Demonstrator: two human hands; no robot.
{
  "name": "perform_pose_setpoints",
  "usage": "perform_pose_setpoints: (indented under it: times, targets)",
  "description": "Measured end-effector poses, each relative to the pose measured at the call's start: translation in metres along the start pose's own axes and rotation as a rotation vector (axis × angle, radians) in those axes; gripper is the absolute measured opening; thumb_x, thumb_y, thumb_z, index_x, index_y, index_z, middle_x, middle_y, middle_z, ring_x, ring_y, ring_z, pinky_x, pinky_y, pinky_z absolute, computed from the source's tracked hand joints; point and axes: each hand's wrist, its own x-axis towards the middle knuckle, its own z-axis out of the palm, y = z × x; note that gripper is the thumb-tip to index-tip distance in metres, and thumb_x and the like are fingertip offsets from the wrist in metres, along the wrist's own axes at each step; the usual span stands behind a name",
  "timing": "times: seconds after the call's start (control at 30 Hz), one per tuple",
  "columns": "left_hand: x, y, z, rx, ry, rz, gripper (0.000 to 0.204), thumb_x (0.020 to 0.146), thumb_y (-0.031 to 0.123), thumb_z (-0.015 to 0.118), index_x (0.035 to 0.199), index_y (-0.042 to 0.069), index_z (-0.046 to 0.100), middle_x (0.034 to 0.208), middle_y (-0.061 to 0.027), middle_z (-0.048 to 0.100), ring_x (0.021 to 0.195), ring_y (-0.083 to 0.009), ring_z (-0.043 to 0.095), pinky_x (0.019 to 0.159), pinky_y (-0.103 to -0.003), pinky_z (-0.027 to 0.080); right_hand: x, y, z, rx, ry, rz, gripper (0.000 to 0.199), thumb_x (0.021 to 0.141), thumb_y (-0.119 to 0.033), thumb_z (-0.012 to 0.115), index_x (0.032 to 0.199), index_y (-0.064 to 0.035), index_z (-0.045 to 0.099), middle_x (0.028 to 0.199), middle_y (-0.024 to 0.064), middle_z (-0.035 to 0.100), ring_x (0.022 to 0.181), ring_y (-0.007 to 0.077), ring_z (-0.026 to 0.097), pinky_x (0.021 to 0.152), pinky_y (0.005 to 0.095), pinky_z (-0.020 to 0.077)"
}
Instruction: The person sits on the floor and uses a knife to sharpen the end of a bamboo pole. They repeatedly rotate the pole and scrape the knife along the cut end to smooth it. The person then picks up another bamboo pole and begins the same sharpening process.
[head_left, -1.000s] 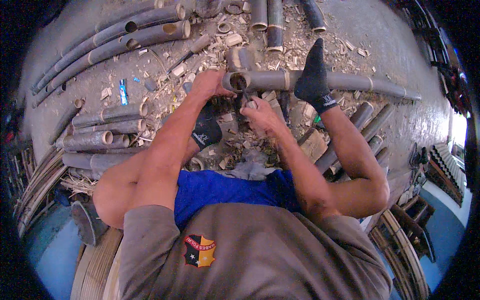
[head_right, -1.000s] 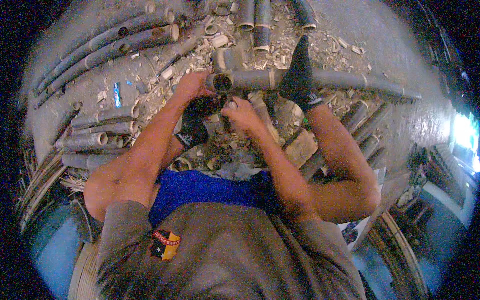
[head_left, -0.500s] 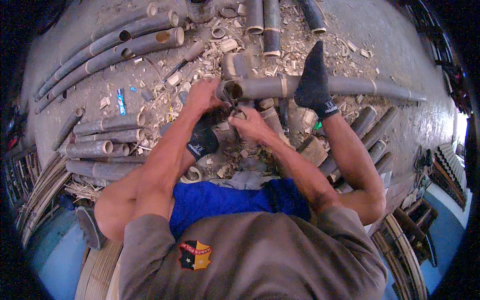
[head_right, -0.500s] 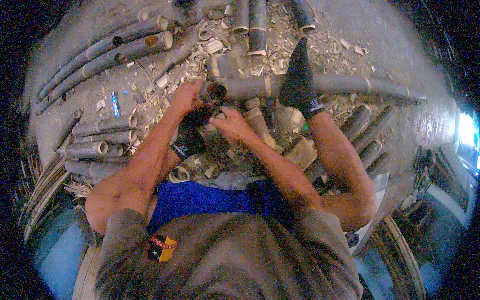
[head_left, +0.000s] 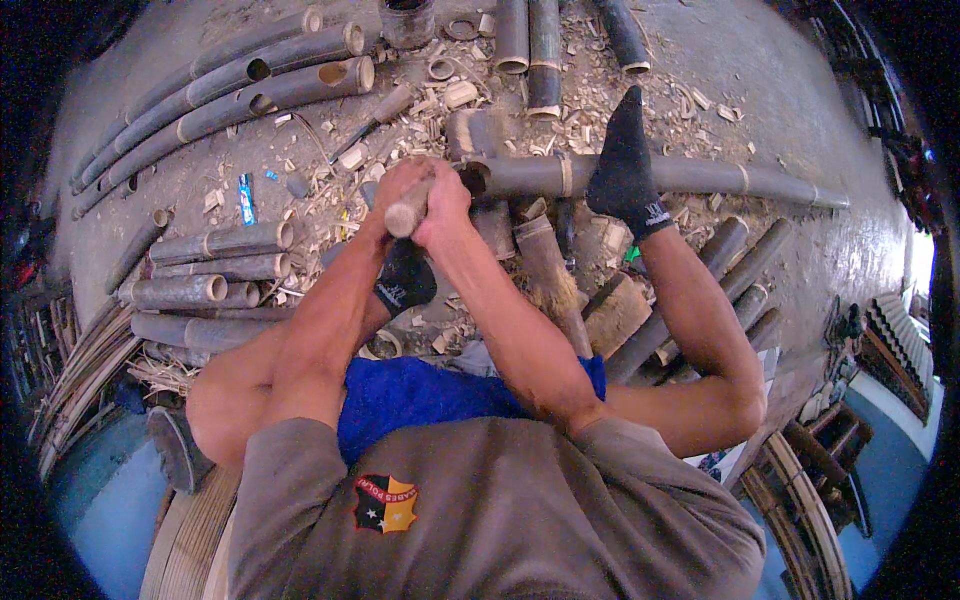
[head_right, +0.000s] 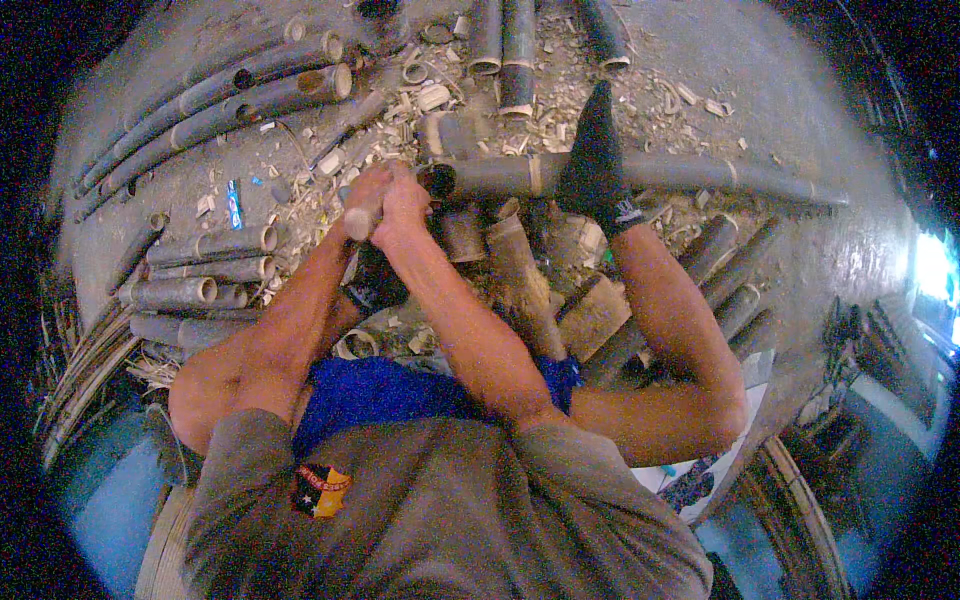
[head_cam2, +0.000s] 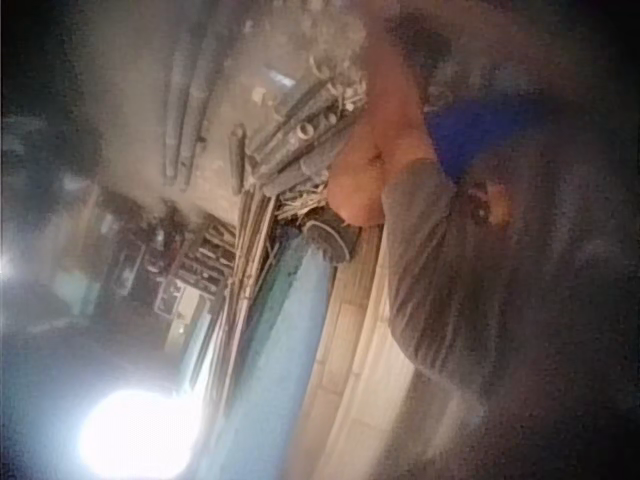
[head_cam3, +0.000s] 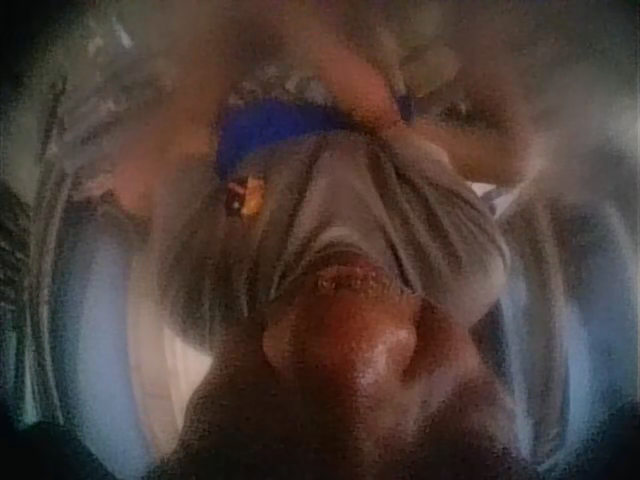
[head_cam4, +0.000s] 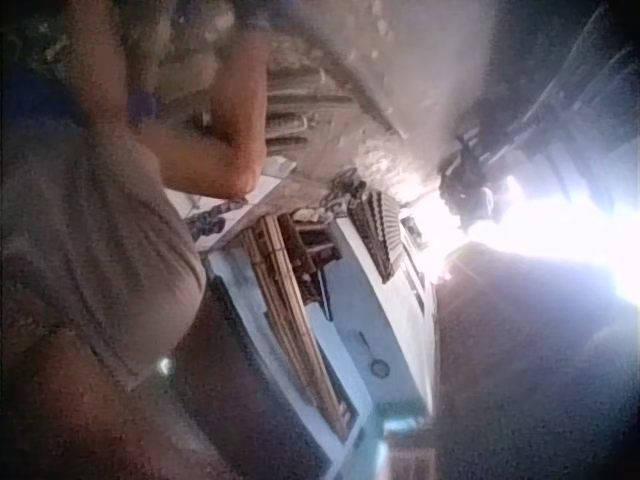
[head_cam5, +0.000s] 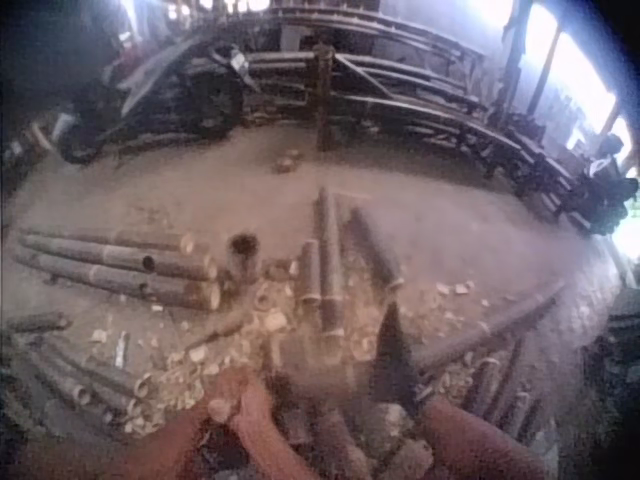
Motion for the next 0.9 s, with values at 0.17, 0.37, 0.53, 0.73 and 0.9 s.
perform_pose_setpoints:
  times: [0.17,0.37,0.53,0.73,0.9]
  targets:
    - [-0.003,0.006,0.008,-0.444,0.107,-0.01,0.033,0.083,0.02,0.067,0.115,0.011,0.067,0.118,-0.0113,0.068,0.104,-0.0313,0.066,0.092,-0.039,0.055,0.031,-0.01,0.022,0.161,0.099,-0.013,0.024,0.099,-0.03,0.054,0.105,-0.007,0.058,0.093,0.0107,0.064,0.082,0.0285,0.067,0.074,0.0497,0.0579]
    - [0.009,0.042,-0.043,-0.023,-0.146,-0.092,0.068,0.066,0.046,0.088,0.114,0.006,0.061,0.109,-0.0176,0.069,0.106,-0.0429,0.065,0.09,-0.051,0.053,-0.011,-0.005,-0.088,-0.482,0.054,-0.245,0.02,0.096,-0.028,0.066,0.102,-0.0093,0.062,0.077,0.0061,0.062,0.062,0.0183,0.062,0.056,0.0354,0.0525]
    - [0.009,0.049,-0.055,-0.036,-0.166,-0.16,0.077,0.06,0.053,0.091,0.113,0.006,0.062,0.109,-0.0194,0.068,0.107,-0.0422,0.064,0.089,-0.051,0.053,-0.003,-0.042,-0.146,-1.406,-0.004,-0.636,0.048,0.086,-0.042,0.073,0.103,0.0025,0.067,0.09,0.0215,0.07,0.08,0.0368,0.067,0.078,0.0487,0.0533]
    - [0.01,0.054,-0.049,-0.024,-0.141,-0.17,0.078,0.058,0.054,0.091,0.113,0.007,0.062,0.111,-0.0182,0.068,0.108,-0.0411,0.063,0.092,-0.049,0.054,-0.001,-0.13,-0.123,-1.909,-0.253,-0.524,0.051,0.084,-0.041,0.072,0.108,0.0043,0.068,0.077,0.0146,0.068,0.074,0.0218,0.065,0.072,0.04,0.053]
    - [0.007,0.06,-0.056,-0.024,-0.181,-0.193,0.079,0.058,0.055,0.091,0.114,0.007,0.062,0.112,-0.0175,0.068,0.109,-0.0404,0.063,0.092,-0.049,0.054,0.022,-0.183,-0.068,-2.234,-0.525,-0.279,0.05,0.081,-0.043,0.073,0.105,0.0007,0.071,0.082,0.0126,0.072,0.073,0.0257,0.067,0.067,0.0418,0.0539]
